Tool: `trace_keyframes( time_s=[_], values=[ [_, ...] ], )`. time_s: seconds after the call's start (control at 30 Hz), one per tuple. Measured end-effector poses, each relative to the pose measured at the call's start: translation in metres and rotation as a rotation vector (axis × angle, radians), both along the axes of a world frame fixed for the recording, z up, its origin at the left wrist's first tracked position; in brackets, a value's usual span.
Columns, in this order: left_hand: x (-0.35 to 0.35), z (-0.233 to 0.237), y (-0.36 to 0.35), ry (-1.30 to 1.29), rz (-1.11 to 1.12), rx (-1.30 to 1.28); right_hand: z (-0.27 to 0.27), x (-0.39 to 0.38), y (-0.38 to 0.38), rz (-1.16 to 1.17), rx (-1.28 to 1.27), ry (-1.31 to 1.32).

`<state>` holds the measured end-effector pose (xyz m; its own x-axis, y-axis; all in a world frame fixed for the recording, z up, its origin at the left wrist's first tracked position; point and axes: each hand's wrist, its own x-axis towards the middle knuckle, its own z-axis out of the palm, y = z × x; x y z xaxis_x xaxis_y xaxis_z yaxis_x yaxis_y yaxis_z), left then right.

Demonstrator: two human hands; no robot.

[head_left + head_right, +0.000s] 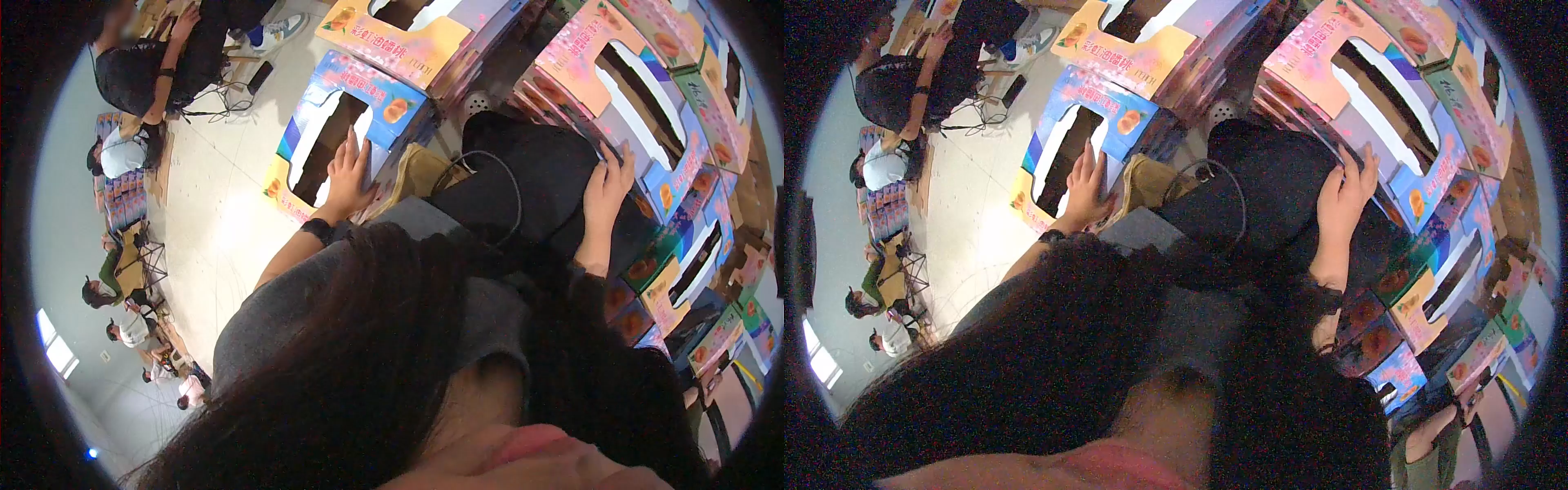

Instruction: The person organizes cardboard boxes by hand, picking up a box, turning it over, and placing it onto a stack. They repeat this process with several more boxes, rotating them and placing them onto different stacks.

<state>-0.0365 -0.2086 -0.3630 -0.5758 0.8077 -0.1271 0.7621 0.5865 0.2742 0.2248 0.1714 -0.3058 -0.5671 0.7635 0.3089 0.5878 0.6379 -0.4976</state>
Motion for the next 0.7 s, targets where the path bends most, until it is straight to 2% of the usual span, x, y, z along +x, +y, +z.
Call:
trace_keyframes(
  time_s=[0.33,0.7],
  values=[
    [0.0048,0.0027,-0.0087,-0.035,-0.060,0.028,-0.0033,-0.0001,0.0005,-0.019,0.002,-0.033],
    [0.0039,-0.0056,-0.0020,-0.005,-0.019,0.049,0.0025,-0.0009,-0.0028,-0.025,-0.022,-0.006]
  ],
)
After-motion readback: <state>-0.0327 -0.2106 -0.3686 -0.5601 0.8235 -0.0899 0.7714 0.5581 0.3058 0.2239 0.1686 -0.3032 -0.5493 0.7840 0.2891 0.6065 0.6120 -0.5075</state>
